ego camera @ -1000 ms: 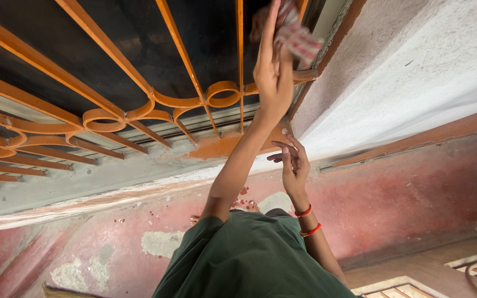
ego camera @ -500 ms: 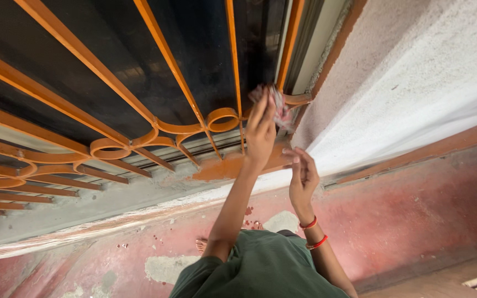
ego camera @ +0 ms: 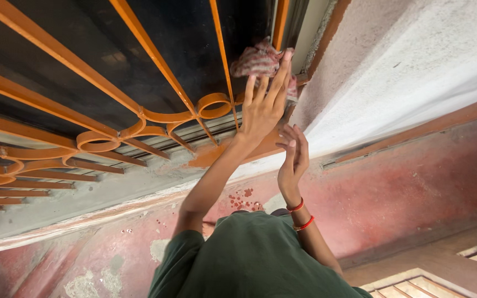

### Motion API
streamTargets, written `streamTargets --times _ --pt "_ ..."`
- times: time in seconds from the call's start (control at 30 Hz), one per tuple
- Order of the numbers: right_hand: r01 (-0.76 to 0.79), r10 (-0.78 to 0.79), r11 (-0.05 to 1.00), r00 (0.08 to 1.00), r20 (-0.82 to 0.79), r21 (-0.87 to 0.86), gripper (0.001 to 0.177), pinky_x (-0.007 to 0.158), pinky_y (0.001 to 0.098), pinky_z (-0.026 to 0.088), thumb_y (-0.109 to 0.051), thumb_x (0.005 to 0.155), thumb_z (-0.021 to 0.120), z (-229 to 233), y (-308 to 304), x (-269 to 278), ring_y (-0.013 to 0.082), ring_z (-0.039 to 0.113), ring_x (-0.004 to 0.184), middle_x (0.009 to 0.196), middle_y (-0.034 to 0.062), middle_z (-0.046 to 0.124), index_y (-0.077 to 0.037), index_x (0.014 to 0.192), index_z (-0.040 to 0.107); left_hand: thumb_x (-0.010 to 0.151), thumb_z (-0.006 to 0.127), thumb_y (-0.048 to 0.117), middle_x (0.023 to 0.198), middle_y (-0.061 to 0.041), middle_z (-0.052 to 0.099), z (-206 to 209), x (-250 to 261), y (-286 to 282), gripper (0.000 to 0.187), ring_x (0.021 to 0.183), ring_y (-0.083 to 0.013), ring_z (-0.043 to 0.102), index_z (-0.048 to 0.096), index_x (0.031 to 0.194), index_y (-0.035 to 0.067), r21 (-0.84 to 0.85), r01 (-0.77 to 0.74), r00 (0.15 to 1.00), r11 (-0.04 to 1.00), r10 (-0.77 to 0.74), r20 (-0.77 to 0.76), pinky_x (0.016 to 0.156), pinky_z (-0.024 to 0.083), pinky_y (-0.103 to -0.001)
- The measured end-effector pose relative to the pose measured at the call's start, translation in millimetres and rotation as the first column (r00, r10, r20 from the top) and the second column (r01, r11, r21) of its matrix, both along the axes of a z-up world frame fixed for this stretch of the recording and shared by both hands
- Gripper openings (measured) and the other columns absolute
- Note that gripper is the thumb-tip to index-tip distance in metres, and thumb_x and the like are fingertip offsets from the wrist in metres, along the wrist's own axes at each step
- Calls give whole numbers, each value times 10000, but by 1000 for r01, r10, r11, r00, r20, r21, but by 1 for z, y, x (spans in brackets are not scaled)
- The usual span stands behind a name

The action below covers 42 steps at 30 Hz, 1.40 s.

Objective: The person wipes the metal bars of a window grill by hand using a patterned cloth, moving the cloth up and down and side to side along different sections of the frame.

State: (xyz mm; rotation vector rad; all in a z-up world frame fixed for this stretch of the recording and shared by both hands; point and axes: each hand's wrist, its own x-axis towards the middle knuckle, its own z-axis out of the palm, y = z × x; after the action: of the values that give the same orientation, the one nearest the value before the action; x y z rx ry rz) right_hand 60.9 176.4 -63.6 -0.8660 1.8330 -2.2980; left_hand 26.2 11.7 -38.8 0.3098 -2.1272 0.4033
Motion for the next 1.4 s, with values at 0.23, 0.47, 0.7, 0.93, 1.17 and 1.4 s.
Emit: streamTargets --times 0.23,0.47,0.7,0.93,1.17,1.4 --pt "31 -31 1000 992 122 3 374 814 323 593 -216 1149 429 -29 5 4 221 695 1072 1275 176 660 11 1442 485 1054 643 181 1550 -169 502 1 -12 44 360 1367 -254 600 648 1361 -8 -3 -65 967 998 64 246 1227 384 -399" --pt "89 -81 994 990 114 -70 266 719 308 581 -208 1139 423 -13 25 -6 214 740 921 1168 157 690 -30 1334 453 887 659 95 1340 -164 661 16 -24 54 462 1285 -328 632 595 1328 -30 415 221 967 882 -254 25 1033 543 -373" --pt "153 -153 988 988 -3 -27 303 906 365 548 -164 1179 433 -27 16 -12 271 622 1174 1341 205 579 9 1427 422 957 635 86 1176 -134 692 2 -8 57 280 1003 -290 734 581 1225 28 720 504 838 477 -470 -276 869 608 -348" --pt "-82 91 996 942 324 -39 418 984 273 510 -170 1131 536 -53 -1 -22 104 601 1130 1325 66 593 -6 1512 484 1071 647 90 1009 -105 726 -98 48 60 187 964 -169 658 668 1160 -74 820 494 772 -290 -287 -567 853 537 -312" --pt "208 -183 976 944 -276 65 303 746 250 529 112 1038 677 -21 -17 -26 136 646 1022 1307 112 632 -24 1308 670 1035 615 105 1530 -14 440 -50 100 74 456 1415 -124 459 490 1469 39 591 666 564 -455 -211 -798 1180 399 -316" --pt "379 -129 909 652 -747 173 664 1072 485 467 57 910 735 -1 -54 -71 402 522 1299 1429 168 522 -63 1502 459 1057 621 115 1379 -127 640 -36 122 62 324 1269 -207 627 603 1359 -1 831 547 777 -99 -310 -548 1097 486 -334"
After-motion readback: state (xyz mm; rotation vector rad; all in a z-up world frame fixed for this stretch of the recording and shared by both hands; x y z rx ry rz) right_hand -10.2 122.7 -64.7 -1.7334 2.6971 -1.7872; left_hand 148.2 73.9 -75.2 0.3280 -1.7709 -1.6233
